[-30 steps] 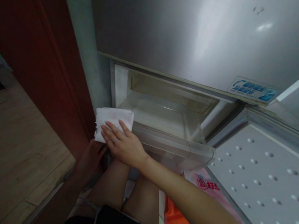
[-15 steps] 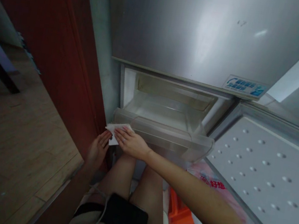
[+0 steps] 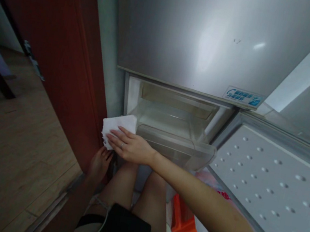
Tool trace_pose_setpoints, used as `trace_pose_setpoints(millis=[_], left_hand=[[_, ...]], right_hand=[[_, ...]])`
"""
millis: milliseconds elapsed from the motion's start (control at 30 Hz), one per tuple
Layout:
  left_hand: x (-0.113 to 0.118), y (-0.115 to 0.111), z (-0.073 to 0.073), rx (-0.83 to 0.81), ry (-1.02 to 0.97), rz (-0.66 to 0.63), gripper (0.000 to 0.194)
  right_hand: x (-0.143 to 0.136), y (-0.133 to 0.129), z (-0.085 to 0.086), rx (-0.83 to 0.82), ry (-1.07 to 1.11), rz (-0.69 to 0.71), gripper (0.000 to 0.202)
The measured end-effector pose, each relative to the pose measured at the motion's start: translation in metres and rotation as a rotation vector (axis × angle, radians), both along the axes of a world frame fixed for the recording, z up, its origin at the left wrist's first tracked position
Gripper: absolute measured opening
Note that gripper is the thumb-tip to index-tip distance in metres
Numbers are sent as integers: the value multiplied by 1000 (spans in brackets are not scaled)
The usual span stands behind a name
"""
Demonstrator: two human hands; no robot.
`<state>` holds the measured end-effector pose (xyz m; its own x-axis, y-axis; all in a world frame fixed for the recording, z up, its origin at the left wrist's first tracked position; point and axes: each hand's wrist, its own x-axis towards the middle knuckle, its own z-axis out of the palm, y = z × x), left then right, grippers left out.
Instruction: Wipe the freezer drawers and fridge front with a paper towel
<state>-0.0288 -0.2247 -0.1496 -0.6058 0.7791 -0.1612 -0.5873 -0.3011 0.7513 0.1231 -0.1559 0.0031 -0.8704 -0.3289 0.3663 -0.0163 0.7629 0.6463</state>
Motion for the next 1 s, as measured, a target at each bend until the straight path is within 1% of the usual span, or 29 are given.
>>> trace_pose_setpoints(millis=[67,133,200,333,433,533,600,733,800,867,1000], left_hand=[[2,-1,4,6,-14,5,25],[4,-2,9,10,-37,0,26],[5,-3,16,-5,-81,-11,26],[7,-2,27,-49,-189,-60,27],[9,-2,32,-80,-230,-97,26],[12,-3,34,-85,-238,-101,27],[13,-3,35,-80,-240,-99,27],[16,-2,35,-64,-288,-99,26],[17,-1,35,-66,-304,-101,26],[17,0,35,-79,-300,-102,24],[17,-1,28,-104,-265,-91,23]], right_hand=[[-2,4,4,-21,32,-33,34],[-3,11,-2,-43,29,-80,32],[-3,17,-14,-56,-4,-112,32],[-1,19,-42,-86,-81,-119,35],[2,19,-55,-99,-153,-121,35],[5,21,-55,-72,-174,-122,33],[5,23,-48,-40,-150,-114,32],[5,24,-27,-17,-70,-89,33],[4,23,-24,-27,-44,-86,33],[4,22,-29,-34,-57,-81,33],[6,21,-58,-42,-149,-76,30]])
